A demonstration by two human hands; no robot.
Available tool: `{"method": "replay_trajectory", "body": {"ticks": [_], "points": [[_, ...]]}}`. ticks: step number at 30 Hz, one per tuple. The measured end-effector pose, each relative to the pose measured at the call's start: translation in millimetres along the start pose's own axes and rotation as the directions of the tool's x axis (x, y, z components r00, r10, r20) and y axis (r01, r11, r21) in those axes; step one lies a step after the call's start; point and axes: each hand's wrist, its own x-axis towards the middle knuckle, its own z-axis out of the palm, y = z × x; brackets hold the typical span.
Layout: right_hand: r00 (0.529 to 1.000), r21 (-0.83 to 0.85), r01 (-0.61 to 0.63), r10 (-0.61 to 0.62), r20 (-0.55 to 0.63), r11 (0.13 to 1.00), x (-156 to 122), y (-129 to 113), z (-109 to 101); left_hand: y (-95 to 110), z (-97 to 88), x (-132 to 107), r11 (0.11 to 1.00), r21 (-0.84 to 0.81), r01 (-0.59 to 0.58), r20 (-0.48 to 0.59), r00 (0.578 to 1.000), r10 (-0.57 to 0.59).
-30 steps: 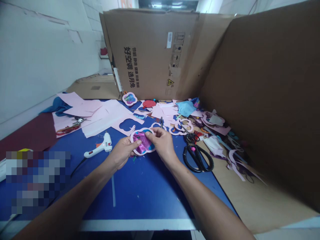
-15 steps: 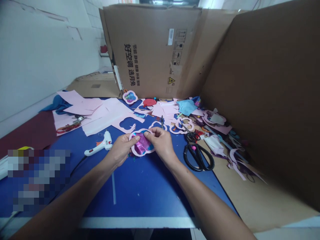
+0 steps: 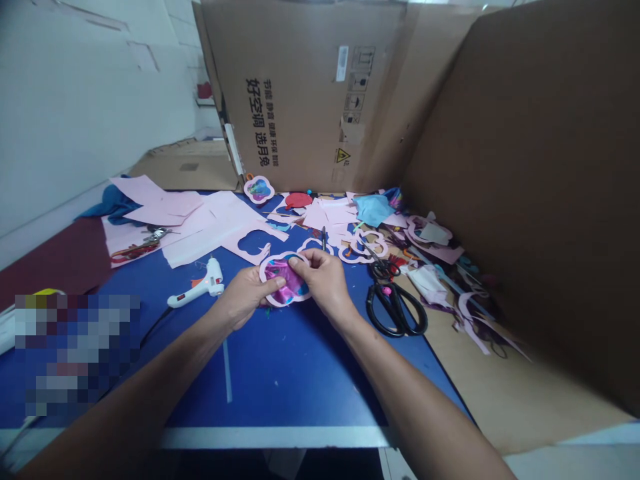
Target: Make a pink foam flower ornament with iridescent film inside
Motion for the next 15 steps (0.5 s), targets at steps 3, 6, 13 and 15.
{"method": "replay_trajectory", "body": {"ticks": [3,6,13,15], "points": [[0.999,-0.012,0.002,-0.002,-0.037,1.000,0.6,-0.2,-1.0,3.5,3.3,-2.6,0.998,0.027,0.052,0.017,0.998,-0.052],[0.998,-0.012,0.023,-0.024,-0.064,1.000,1.4,0.2,-2.1,6.8,7.3,-5.9,0.992,0.067,0.111,0.023,0.993,-0.113],[0.997,-0.021,0.028,-0.029,-0.070,0.999,2.6,2.3,-2.3,5.6,7.3,-6.4,0.993,0.056,0.107,0.039,0.993,-0.109],[0.998,-0.031,0.019,-0.021,-0.067,0.999,2.7,2.6,-2.1,4.9,6.3,-5.7,0.996,0.041,0.085,0.047,0.995,-0.087]]}}
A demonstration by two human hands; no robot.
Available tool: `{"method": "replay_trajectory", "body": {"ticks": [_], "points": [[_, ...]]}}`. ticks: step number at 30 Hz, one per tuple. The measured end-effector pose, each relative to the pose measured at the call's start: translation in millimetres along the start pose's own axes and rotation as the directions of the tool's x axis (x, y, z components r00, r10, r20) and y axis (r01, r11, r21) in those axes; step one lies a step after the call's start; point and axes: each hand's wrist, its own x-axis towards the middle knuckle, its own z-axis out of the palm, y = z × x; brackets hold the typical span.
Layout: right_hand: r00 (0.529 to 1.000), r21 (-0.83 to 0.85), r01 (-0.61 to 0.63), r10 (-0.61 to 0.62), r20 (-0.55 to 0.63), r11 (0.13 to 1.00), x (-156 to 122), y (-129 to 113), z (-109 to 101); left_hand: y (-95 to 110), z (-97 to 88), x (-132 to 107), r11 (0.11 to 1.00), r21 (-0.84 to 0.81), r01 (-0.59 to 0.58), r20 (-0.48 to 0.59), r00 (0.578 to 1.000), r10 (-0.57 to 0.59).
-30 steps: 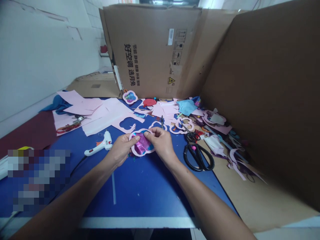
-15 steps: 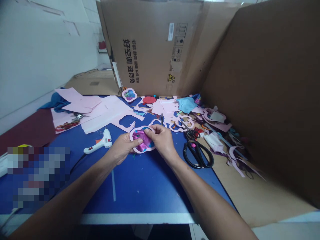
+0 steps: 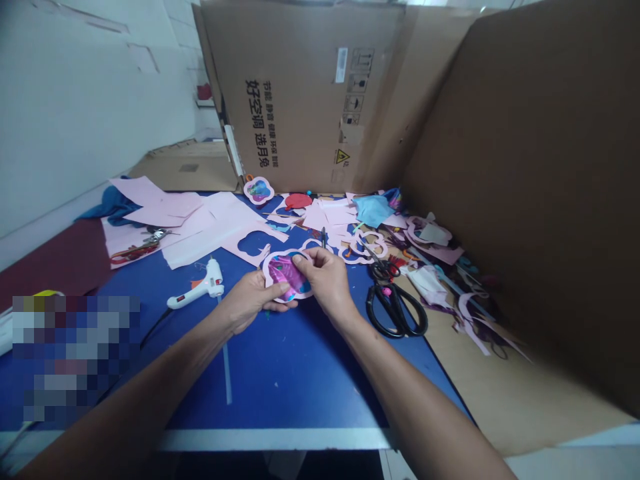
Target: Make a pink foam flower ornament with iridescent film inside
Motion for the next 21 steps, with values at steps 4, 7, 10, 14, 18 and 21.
{"method": "replay_trajectory", "body": {"ticks": [4,7,10,14,18,21], "points": [[1.000,0.014,-0.012,0.012,0.018,1.000,0.1,0.9,0.7,-1.0,-1.4,1.4,0.997,-0.027,-0.066,-0.048,0.997,0.065],[1.000,0.038,-0.010,0.008,0.028,0.999,0.6,2.4,0.5,-1.9,-2.0,2.6,0.997,-0.041,-0.062,-0.051,0.997,0.060],[0.999,0.042,0.001,-0.002,0.035,0.999,1.0,3.0,-0.4,-3.0,-2.4,4.7,0.995,-0.059,-0.079,-0.064,0.995,0.075],[0.999,0.025,0.008,-0.009,0.032,1.000,0.4,2.1,-0.1,-4.6,-2.8,7.7,0.988,-0.080,-0.131,-0.096,0.988,0.123],[1.000,0.007,0.006,-0.007,0.027,1.000,-0.5,4.3,3.6,-5.0,-1.6,7.8,0.980,-0.129,-0.151,-0.090,0.986,0.140],[0.999,0.009,0.009,-0.009,0.051,1.000,2.1,2.7,1.7,-3.8,-1.6,7.3,0.980,-0.148,-0.133,-0.112,0.987,0.117]]}}
